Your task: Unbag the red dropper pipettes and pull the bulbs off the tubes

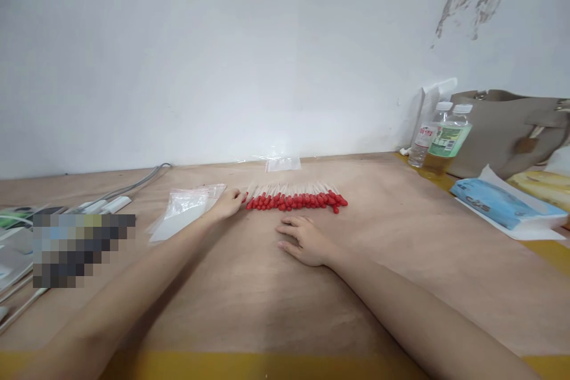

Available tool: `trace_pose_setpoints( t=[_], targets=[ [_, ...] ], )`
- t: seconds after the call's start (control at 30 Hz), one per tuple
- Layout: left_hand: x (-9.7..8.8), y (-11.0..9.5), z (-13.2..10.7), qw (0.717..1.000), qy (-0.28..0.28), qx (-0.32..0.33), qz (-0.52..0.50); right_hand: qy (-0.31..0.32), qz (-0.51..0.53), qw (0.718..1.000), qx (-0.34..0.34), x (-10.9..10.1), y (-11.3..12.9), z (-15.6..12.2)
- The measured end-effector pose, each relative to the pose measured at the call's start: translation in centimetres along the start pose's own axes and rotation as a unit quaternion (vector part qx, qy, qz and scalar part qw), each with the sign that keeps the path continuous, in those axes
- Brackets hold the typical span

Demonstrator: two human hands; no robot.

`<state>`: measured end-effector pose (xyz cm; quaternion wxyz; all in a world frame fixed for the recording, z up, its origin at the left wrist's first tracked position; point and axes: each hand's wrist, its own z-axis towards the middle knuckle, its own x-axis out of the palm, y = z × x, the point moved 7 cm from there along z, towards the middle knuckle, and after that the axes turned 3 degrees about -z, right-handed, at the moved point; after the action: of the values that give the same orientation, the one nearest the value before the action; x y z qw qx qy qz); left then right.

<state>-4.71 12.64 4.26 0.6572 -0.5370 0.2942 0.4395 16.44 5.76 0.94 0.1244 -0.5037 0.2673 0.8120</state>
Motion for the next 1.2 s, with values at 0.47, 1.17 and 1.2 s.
trace_pose_setpoints(
  t=[0.47,1.17,1.2],
  targets=[
    [1.6,-4.3,-9.5,0.972,0.018,0.213,-0.095,-0.255,-0.042,0.965,0.044,-2.9,0.0,-0.6],
    [2.6,-6.2,-9.7,0.946,0.062,0.310,-0.070,-0.128,-0.082,0.987,-0.047,0.6,1.6,1.7],
    [2.7,-6.2,-9.7,0.946,0.065,0.312,-0.060,-0.131,-0.079,0.987,-0.050,0.7,1.7,1.7]
  ],
)
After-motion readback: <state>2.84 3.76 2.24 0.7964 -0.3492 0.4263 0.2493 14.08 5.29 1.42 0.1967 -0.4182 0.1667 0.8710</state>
